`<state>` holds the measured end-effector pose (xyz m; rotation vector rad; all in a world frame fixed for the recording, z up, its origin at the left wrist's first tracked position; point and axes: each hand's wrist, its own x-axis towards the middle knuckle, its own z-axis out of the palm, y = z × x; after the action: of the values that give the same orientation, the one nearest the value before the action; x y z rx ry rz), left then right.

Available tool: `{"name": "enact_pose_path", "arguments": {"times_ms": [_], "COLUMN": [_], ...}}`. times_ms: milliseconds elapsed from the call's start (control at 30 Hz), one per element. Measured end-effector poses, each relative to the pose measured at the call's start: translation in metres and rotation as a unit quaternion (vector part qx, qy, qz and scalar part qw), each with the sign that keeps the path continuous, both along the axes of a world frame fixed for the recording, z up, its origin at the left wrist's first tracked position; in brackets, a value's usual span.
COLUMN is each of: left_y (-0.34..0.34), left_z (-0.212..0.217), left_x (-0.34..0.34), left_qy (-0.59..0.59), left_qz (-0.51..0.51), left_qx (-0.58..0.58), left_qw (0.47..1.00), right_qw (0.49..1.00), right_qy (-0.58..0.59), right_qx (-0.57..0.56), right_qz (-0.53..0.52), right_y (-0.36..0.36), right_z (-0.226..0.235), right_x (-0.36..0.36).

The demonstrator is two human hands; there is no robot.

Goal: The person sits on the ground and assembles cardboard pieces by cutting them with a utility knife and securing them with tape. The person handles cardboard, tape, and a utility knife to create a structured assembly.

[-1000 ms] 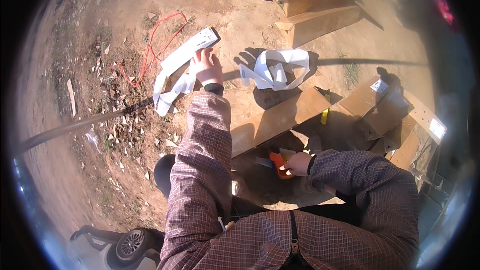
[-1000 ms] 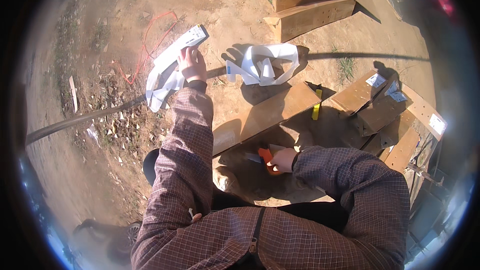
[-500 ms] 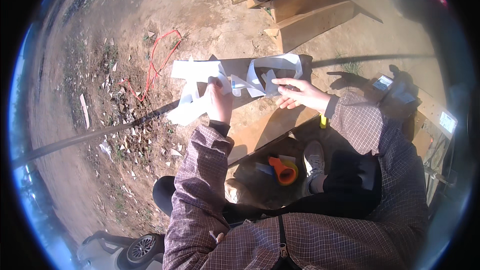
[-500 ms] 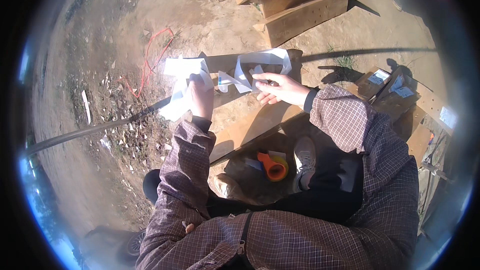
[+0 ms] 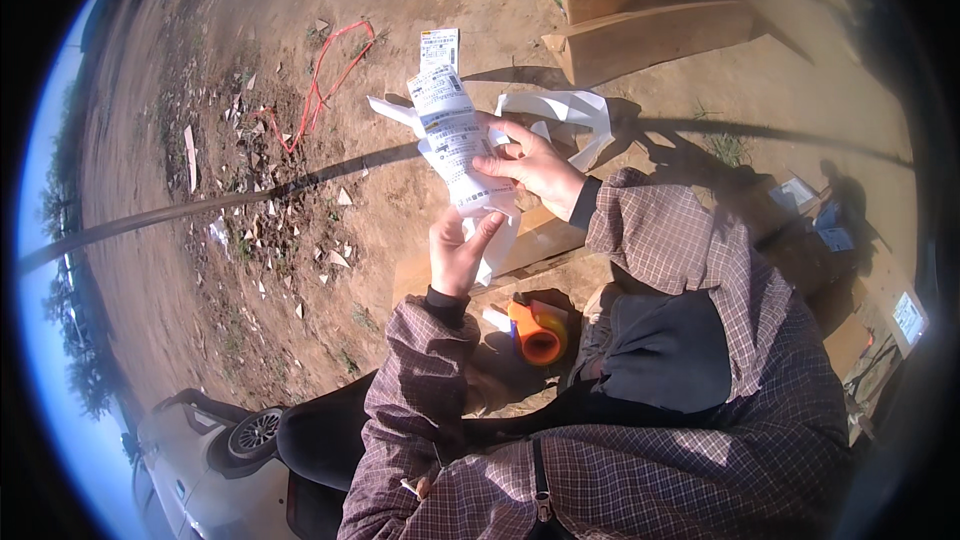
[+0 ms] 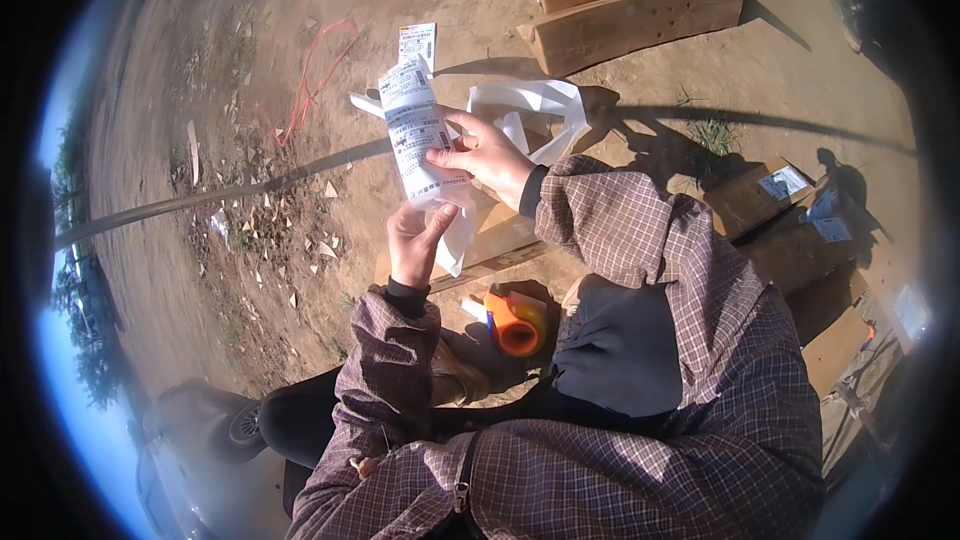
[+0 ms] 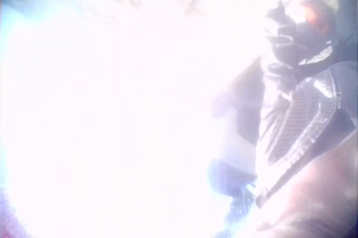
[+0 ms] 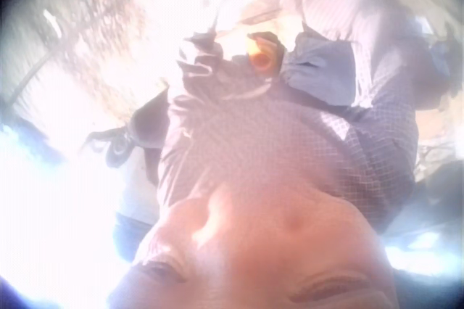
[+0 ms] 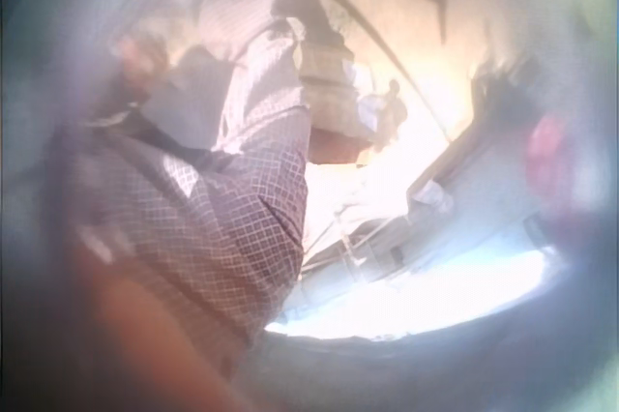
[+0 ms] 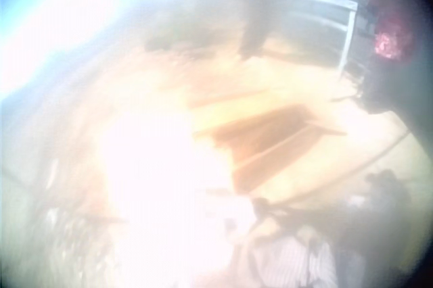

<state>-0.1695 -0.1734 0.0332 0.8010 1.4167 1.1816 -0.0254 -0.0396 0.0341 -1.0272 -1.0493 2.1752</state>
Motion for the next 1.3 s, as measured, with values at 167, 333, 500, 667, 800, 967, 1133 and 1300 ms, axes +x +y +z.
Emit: {"name": "enact_pose_path", "arguments": {"times_ms": [167, 333, 500, 667, 800, 967, 1133, 1300], "left_y": [0.031, 0.042, 0.048, 0.062, 0.015, -0.101, -0.176, -0.185], "left_z": [0.028, 0.032, 0.01, 0.009, -0.038, -0.114, -0.14, -0.143], "left_x": [-0.007, -0.016, -0.043, -0.116, -0.217, -0.204, -0.108, -0.107], "left_qy": [0.285, 0.396, 0.455, 0.618, 0.689, 0.623, -0.099, -0.107], "left_qz": [-0.136, -0.225, -0.257, -0.203, -0.124, 0.169, 0.387, 0.406], "left_qx": [0.089, 0.136, 0.217, 0.189, -0.068, -0.276, -0.385, -0.273], "left_qw": [0.945, 0.88, 0.824, 0.735, 0.711, 0.712, 0.832, 0.865], "right_qw": [0.793, 0.733, 0.853, 0.855, 0.924, 0.844, 0.656, 0.69], "right_qy": [-0.19, -0.191, -0.149, -0.227, -0.214, -0.357, -0.444, -0.3], "right_qx": [0.577, 0.645, 0.48, 0.466, 0.318, 0.349, 0.525, 0.538], "right_qz": [0.048, 0.095, 0.14, -0.024, -0.001, 0.199, 0.311, 0.381], "right_y": [0.012, -0.002, 0.023, 0.071, 0.047, -0.031, -0.052, -0.111], "right_z": [-0.009, -0.008, -0.009, 0.009, -0.02, -0.071, -0.054, -0.097], "right_x": [0.031, 0.032, 0.04, 0.093, 0.147, 0.193, 0.193, 0.105]}}
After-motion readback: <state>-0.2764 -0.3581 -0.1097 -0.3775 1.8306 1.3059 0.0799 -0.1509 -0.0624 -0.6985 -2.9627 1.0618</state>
